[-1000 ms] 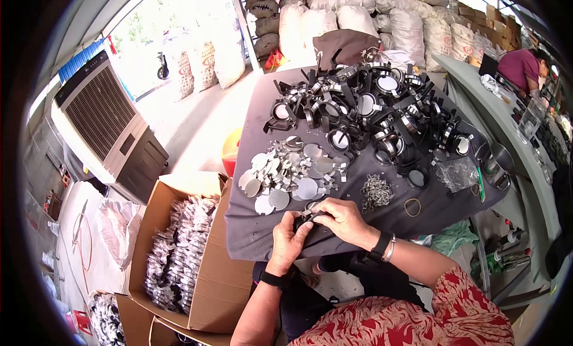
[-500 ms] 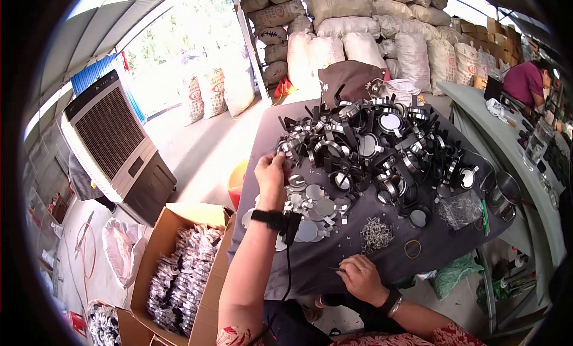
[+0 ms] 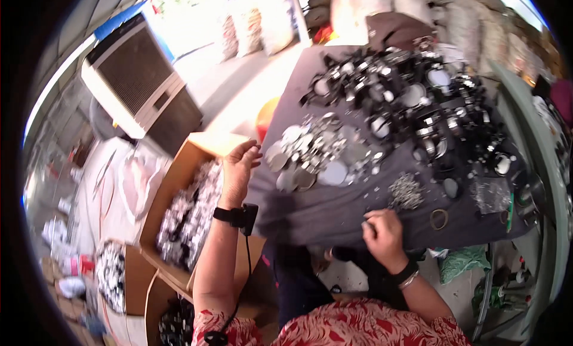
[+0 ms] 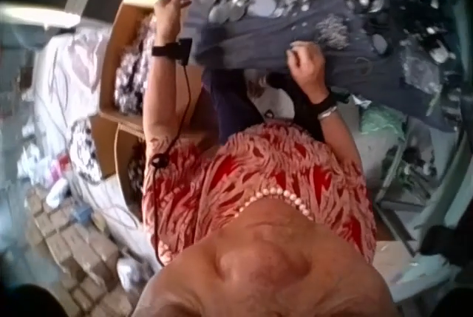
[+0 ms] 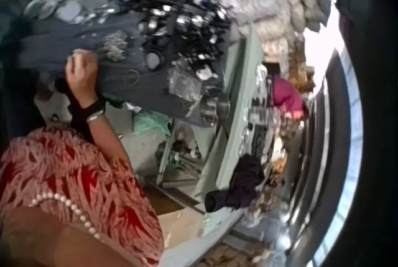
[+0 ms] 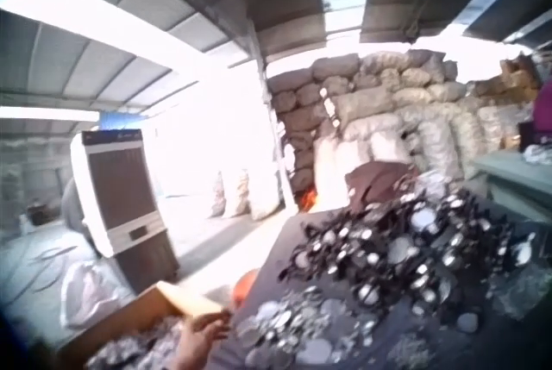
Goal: Assembling small metal and plastic components into a device housing at a table.
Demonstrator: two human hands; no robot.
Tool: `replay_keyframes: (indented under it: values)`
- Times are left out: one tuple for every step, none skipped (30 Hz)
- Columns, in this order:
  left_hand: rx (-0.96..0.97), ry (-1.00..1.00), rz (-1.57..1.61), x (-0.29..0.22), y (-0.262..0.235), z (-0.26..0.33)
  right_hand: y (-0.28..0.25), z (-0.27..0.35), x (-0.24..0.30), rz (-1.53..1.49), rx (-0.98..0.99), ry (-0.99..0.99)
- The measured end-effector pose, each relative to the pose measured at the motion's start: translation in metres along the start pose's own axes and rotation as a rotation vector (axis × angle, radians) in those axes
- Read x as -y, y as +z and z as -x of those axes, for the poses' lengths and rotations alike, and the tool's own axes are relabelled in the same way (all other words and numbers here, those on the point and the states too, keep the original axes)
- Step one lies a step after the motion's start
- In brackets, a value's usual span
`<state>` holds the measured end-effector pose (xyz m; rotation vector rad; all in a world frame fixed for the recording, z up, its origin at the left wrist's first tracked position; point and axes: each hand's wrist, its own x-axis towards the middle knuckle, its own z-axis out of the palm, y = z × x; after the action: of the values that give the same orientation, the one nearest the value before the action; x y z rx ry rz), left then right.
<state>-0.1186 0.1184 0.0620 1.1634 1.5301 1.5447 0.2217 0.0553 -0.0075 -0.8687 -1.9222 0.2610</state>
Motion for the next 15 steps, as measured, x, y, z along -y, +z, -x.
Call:
replay_keyframes:
  values:
    - [-0.067, 0.024, -0.004, 0.003, -0.035, 0.024, -0.003, -0.002, 0.002, -0.012, -0.02, 0.038]
    - [-0.192, -0.026, -0.017, 0.012, -0.075, 0.053, 0.0, 0.002, 0.0, -0.059, -0.036, 0.091]
    - [-0.276, -0.084, -0.057, 0.019, -0.111, 0.08, -0.005, 0.0, 0.003, -0.032, -0.064, 0.068]
    - [-0.358, -0.13, -0.096, 0.028, -0.145, 0.112, -0.004, 0.004, 0.001, -0.073, -0.062, 0.117]
    - [-0.427, -0.171, -0.123, 0.034, -0.173, 0.149, -0.005, 0.006, -0.001, -0.069, -0.067, 0.145]
    - [-0.5, -0.254, -0.185, 0.042, -0.197, 0.184, -0.005, 0.007, -0.004, -0.049, -0.079, 0.169]
    - [-0.564, -0.337, -0.243, 0.051, -0.217, 0.219, -0.002, 0.013, -0.01, -0.044, -0.061, 0.17]
    - [-0.603, -0.402, -0.275, 0.062, -0.231, 0.261, 0.001, 0.017, -0.017, -0.03, -0.054, 0.164]
    - [-0.643, -0.48, -0.273, 0.074, -0.245, 0.296, 0.001, 0.02, -0.02, -0.122, -0.021, 0.203]
    - [-0.726, -0.559, -0.289, 0.088, -0.25, 0.328, 0.002, 0.026, -0.027, -0.174, 0.024, 0.312]
    - [-0.739, -0.614, -0.32, 0.102, -0.256, 0.357, 0.003, 0.025, -0.028, -0.164, 0.02, 0.258]
    - [-0.802, -0.68, -0.33, 0.116, -0.256, 0.378, 0.003, 0.024, -0.027, -0.148, 0.015, 0.203]
    - [-0.857, -0.732, -0.333, 0.13, -0.253, 0.396, 0.002, 0.023, -0.026, -0.133, 0.028, 0.176]
    - [-0.786, -0.789, -0.463, 0.155, -0.26, 0.419, -0.001, 0.025, -0.03, -0.143, 0.048, 0.201]
    - [-0.61, -0.9, -0.625, 0.164, -0.254, 0.425, -0.001, 0.027, -0.035, -0.152, 0.055, 0.205]
